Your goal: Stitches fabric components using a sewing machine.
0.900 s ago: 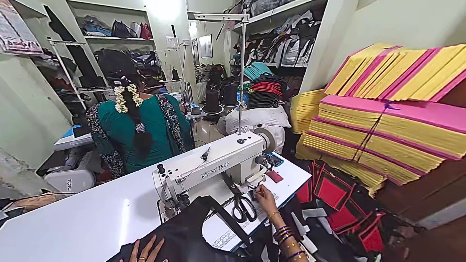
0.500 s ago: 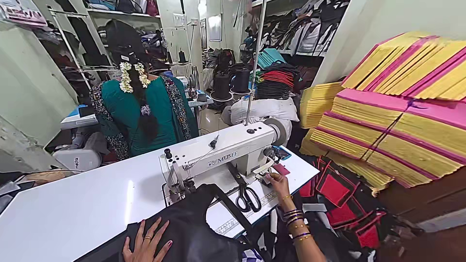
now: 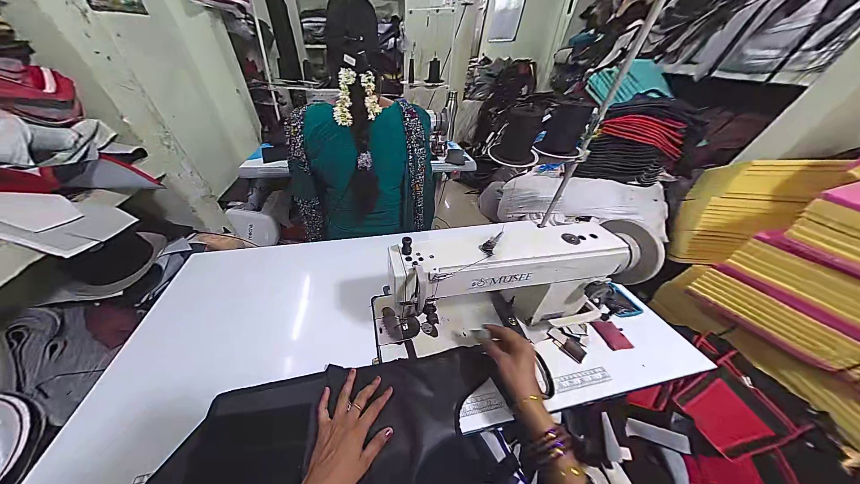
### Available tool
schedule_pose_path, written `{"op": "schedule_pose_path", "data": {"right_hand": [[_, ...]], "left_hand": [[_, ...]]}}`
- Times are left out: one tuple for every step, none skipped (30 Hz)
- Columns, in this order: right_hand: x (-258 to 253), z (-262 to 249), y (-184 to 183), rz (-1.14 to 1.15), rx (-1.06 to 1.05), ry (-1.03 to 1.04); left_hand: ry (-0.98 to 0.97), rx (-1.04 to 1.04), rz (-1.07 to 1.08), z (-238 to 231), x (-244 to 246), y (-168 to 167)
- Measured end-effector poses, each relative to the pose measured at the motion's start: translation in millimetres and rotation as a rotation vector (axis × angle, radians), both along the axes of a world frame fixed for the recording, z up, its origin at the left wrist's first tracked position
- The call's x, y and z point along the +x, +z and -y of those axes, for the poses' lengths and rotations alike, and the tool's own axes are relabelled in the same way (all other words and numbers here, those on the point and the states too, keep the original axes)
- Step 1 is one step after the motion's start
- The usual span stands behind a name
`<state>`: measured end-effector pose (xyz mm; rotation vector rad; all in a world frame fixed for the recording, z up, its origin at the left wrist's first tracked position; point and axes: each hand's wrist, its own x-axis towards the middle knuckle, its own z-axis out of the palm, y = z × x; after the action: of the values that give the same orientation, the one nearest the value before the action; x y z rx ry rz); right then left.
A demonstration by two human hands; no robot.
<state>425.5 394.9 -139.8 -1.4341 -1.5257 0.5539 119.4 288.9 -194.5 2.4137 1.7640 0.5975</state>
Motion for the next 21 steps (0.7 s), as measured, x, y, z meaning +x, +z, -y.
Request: {"op": "schedule_pose_path", "data": {"right_hand": [[-26.3,-4.9,0.2,0.079,0.058,0.056],[-49.3,-11.1,-2.6,0.164,0.118,0.117],[-68.7,-17.1,-7.3,0.244,0.158,0.179],[-84.5,-21.1,-12.5,0.318,0.158,0.243],[-96.4,-23.6,-18.4,0.388,0.14,0.298],[-104.5,-25.0,-25.6,0.446,0.142,0.333],[-109.3,-24.8,-32.0,0.474,0.175,0.34],[-110.9,-23.2,-37.4,0.474,0.22,0.335],[-110.2,-21.4,-43.8,0.465,0.281,0.323],[-108.4,-19.9,-49.9,0.456,0.345,0.313],[-106.9,-19.5,-53.3,0.45,0.387,0.309],[-106.0,-20.0,-54.1,0.446,0.409,0.312],[-105.6,-20.8,-53.6,0.441,0.417,0.319],[-105.2,-21.4,-52.9,0.436,0.41,0.328],[-104.9,-21.5,-52.7,0.432,0.394,0.339],[-105.0,-21.7,-53.1,0.433,0.396,0.343],[-105.3,-21.9,-53.7,0.435,0.406,0.35],[-106.2,-22.8,-53.6,0.43,0.411,0.362],[-107.2,-23.8,-53.2,0.419,0.415,0.375],[-107.0,-23.9,-52.2,0.4,0.414,0.385],[-104.4,-22.3,-51.0,0.375,0.406,0.38]], "left_hand": [[0.0,-0.001,0.003,4.6,-0.1,-0.1],[0.003,-0.006,0.008,8.1,-0.8,0.2],[0.006,-0.01,0.016,10.9,-1.4,0.3],[0.01,-0.016,0.024,13.4,-2.4,0.5],[0.015,-0.026,0.029,15.0,-3.8,1.2],[0.024,-0.035,0.035,15.8,-4.9,2.6],[0.04,-0.038,0.04,15.6,-5.2,4.9],[0.064,-0.049,0.043,14.9,-3.4,8.9],[0.096,-0.06,0.042,13.5,0.7,13.7],[0.127,-0.053,0.039,10.7,6.5,16.7],[0.144,-0.026,0.036,6.2,12.2,16.6],[0.135,0.015,0.035,0.8,16.3,13.0],[0.11,0.04,0.022,-4.2,18.4,8.3],[0.088,0.072,-0.003,-8.4,19.4,3.0],[0.069,0.081,-0.012,-10.8,19.4,0.3],[0.056,0.058,-0.013,-11.4,18.7,0.1],[0.051,0.028,-0.012,-11.0,18.1,1.0],[0.052,0.022,-0.014,-11.2,17.4,1.2],[0.055,0.035,-0.017,-11.6,16.6,0.8],[0.056,0.044,-0.019,-11.9,16.1,0.0],[0.054,0.05,-0.019,-11.5,16.3,-1.6]]}}
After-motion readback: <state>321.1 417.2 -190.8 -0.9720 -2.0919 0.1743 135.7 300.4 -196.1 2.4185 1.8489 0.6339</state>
